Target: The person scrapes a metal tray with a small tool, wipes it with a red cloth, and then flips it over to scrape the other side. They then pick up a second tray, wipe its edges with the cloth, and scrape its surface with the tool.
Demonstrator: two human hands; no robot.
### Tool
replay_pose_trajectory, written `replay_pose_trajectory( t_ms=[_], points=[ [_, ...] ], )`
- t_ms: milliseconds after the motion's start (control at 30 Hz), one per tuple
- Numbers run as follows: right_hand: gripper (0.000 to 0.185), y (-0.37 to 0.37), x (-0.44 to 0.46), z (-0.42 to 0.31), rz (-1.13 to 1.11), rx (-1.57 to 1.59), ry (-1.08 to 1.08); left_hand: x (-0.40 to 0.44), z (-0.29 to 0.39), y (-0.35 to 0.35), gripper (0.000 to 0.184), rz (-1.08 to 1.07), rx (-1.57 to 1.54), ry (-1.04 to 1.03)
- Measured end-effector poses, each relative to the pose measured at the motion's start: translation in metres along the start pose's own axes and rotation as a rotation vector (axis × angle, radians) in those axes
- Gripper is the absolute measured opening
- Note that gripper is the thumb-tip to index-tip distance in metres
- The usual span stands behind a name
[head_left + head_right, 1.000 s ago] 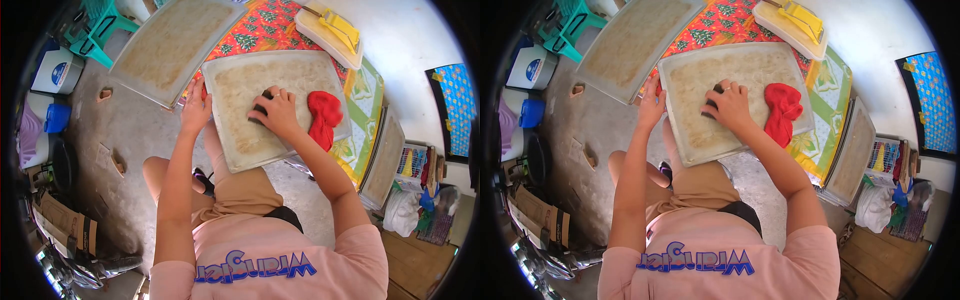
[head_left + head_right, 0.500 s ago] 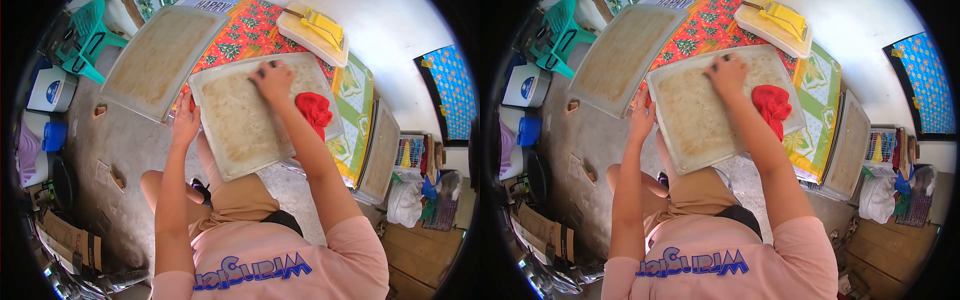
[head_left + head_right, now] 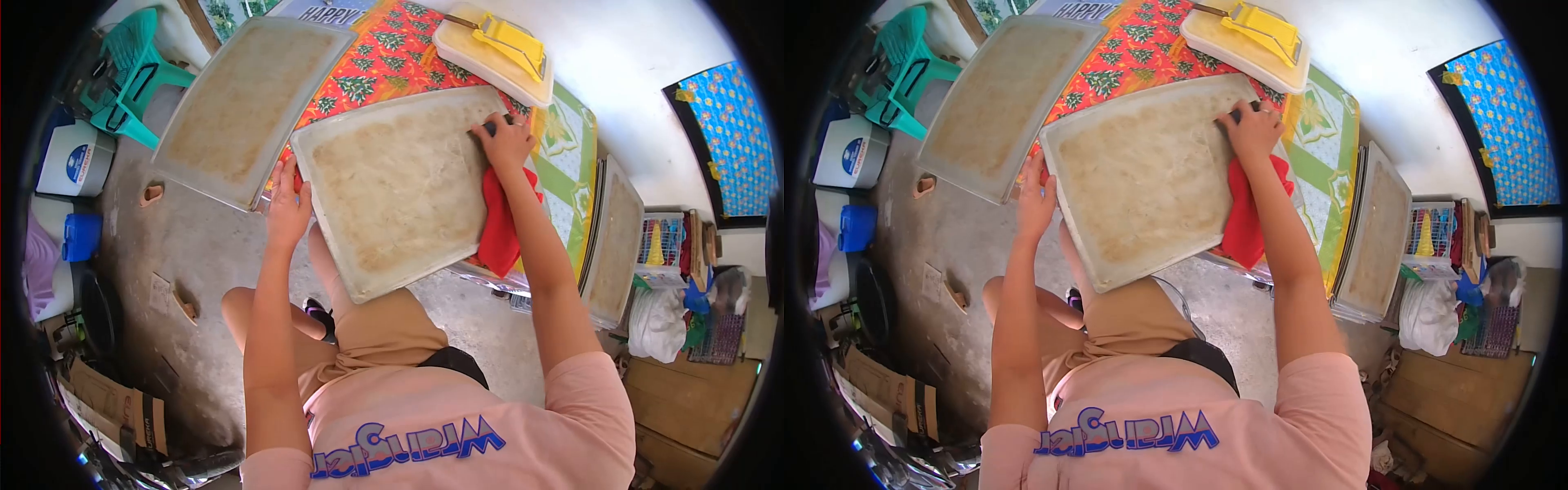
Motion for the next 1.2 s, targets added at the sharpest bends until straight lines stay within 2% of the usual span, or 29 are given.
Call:
replay_pose_trajectory(
  t_ms=[33,167,267,367,467,500,600,633,733,900,1000,1100,1200],
  points=[
    [0.037,0.000,0.002,0.004,0.068,-0.040,-0.033,0.000,-0.001,0.001,0.056,-0.006,0.018,0.007],
    [0.037,0.010,-0.012,-0.014,0.059,-0.042,0.209,0.000,-0.008,-0.002,0.058,-0.004,0.081,0.007],
    [0.036,-0.002,0.003,0.014,-0.020,0.018,0.006,-0.001,-0.007,-0.002,0.058,-0.006,0.066,0.001],
    [0.036,0.009,-0.005,-0.004,0.063,-0.034,0.229,-0.002,-0.003,-0.001,0.058,-0.009,0.093,0.026],
    [0.036,0.007,0.002,-0.001,0.055,-0.068,0.211,-0.001,-0.006,-0.001,0.058,0.000,0.123,0.007],
    [0.038,-0.003,0.013,0.015,0.140,-0.072,0.162,0.002,-0.006,-0.001,0.058,-0.002,0.117,-0.001],
    [0.039,-0.013,0.041,0.039,0.098,-0.119,-0.052,-0.001,-0.006,-0.001,0.058,-0.009,0.095,-0.008],
    [0.041,-0.015,0.044,0.037,0.098,-0.154,-0.061,-0.001,-0.005,-0.001,0.058,-0.007,0.090,-0.016],
    [0.042,-0.015,0.040,0.009,0.045,-0.135,0.122,0.000,-0.004,0.001,0.057,-0.008,0.103,-0.013],
    [0.042,-0.027,0.043,0.021,0.076,-0.069,-0.001,0.001,-0.005,-0.002,0.057,0.002,0.052,-0.065],
    [0.040,-0.002,0.031,-0.009,-0.023,-0.115,0.173,0.001,-0.006,0.001,0.057,-0.014,0.069,-0.052],
    [0.039,-0.008,0.030,0.005,0.083,-0.043,0.179,0.000,-0.006,-0.001,0.057,-0.011,0.081,-0.037],
    [0.038,-0.004,0.029,0.004,0.067,-0.067,0.186,0.000,-0.007,-0.001,0.057,-0.006,0.075,-0.040]
  ],
)
Point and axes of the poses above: each hand's wrist, its own x-axis towards the middle knuckle, its own y-axis out of the back of the hand, z = x × y, the point moved 4 cm from there along x, towards the middle knuckle
